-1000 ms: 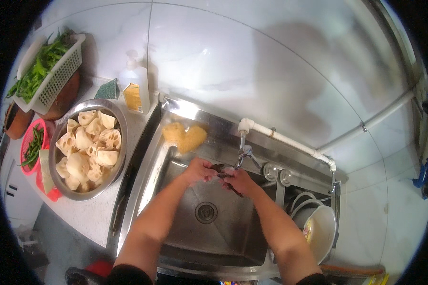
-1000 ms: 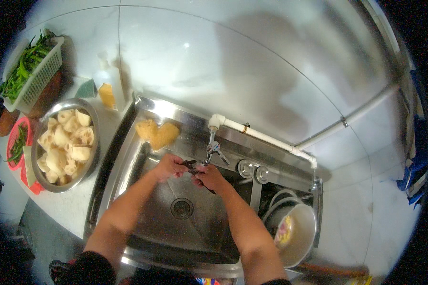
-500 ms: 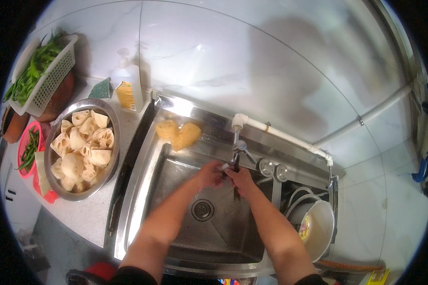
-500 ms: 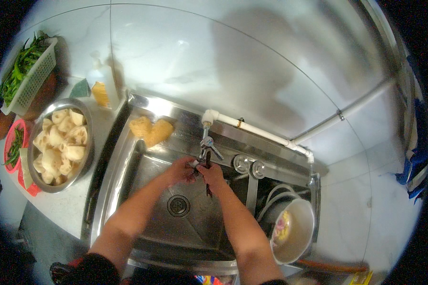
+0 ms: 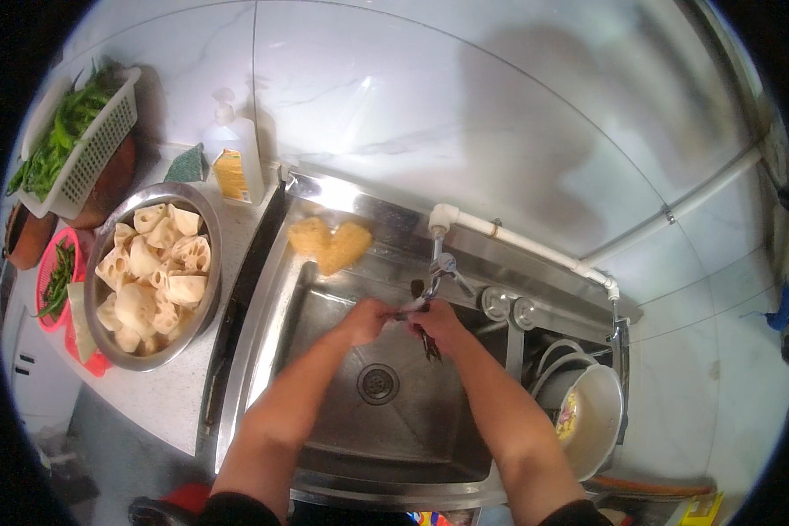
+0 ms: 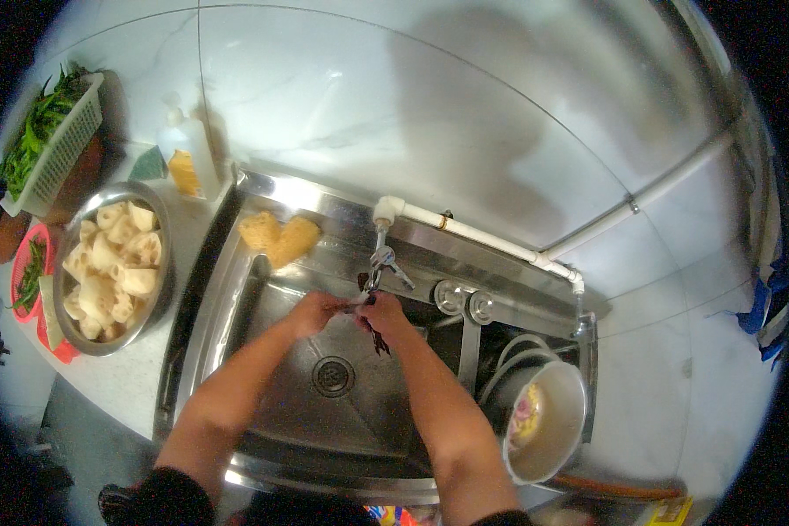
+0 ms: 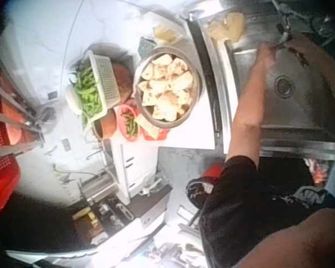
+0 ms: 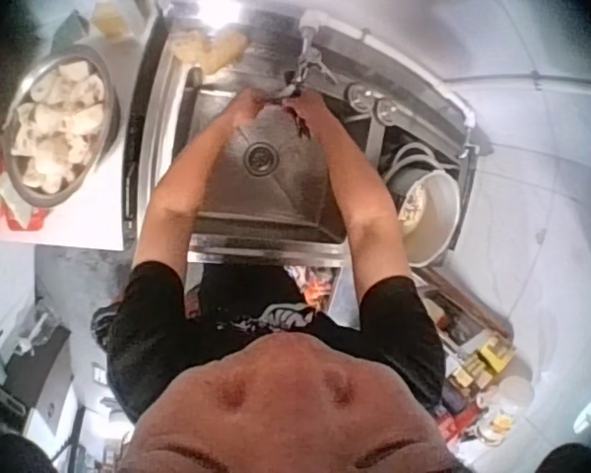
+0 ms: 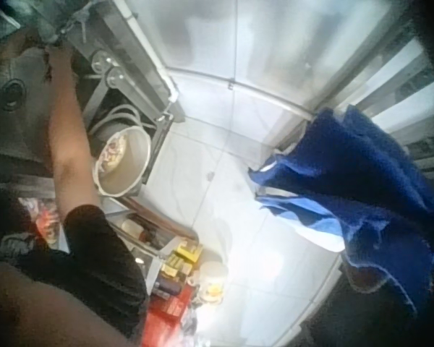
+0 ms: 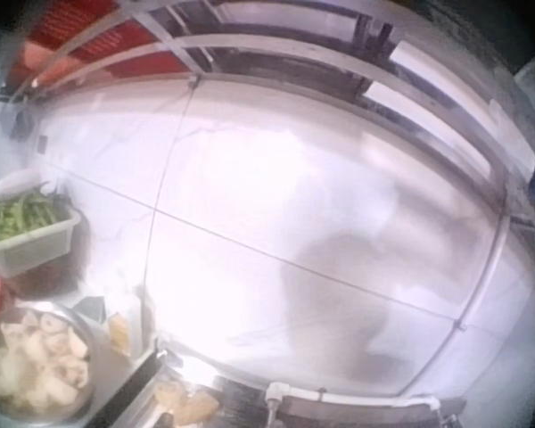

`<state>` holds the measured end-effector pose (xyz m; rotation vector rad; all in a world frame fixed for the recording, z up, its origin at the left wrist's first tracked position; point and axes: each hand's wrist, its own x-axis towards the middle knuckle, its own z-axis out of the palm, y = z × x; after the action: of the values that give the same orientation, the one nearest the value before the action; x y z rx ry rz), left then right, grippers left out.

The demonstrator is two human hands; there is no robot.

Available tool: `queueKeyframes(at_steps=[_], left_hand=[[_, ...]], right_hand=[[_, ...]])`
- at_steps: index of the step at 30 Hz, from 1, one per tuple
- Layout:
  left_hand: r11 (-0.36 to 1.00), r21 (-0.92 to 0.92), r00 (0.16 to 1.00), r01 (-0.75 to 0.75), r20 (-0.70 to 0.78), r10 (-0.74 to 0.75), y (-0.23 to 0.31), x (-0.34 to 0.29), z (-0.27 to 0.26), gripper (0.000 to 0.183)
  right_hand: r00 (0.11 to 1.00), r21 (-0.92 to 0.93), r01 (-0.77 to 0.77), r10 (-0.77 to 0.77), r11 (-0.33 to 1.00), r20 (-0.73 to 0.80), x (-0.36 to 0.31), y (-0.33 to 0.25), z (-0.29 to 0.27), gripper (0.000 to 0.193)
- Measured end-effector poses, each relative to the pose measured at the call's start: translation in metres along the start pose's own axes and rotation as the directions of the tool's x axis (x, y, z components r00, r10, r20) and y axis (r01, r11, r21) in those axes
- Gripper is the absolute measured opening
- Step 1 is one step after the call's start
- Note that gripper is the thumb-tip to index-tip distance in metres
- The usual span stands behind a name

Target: The person prepares ingredients in a commercial kitchen. They chop ginger on a cutting board, wash raw meat in a sink, and rinse dried mushrooms under running water, placing each into a metal bowl.

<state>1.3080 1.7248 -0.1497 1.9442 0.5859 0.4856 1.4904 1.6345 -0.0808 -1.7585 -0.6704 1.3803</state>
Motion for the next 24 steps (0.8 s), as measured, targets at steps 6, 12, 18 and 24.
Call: queueKeyframes(at_steps=[6, 12, 18, 24], left_hand=[[0.911, -0.386, 0.982, 0.147, 0.168, -0.087, 0.016, 0.007, 0.013, 0.027], [0.999, -0.002, 0.996, 0.047, 0.07, -0.046, 0.015, 0.0, 0.002, 0.024], [0.908, 0.254, 0.934, 0.334, 0.039, -0.355, 0.017, -0.01, -0.01, 0.021], [0.84, -0.352, 0.883, 0.412, -0.073, -0.464, -0.009, -0.013, -0.014, 0.018]], right_hand=[[0.998, -0.06, 0.061, -0.062, 0.996, -0.017, 0.007, -0.005, 0.01, 0.007], [0.992, -0.202, 0.051, -0.074, 0.978, -0.106, 0.012, -0.008, 0.014, 0.009], [0.726, -0.775, 0.457, -0.319, -0.437, 0.609, 0.026, 0.011, -0.004, 0.017], [0.766, -0.857, 0.501, -0.398, -0.121, 0.505, 0.043, 0.032, -0.019, 0.027]])
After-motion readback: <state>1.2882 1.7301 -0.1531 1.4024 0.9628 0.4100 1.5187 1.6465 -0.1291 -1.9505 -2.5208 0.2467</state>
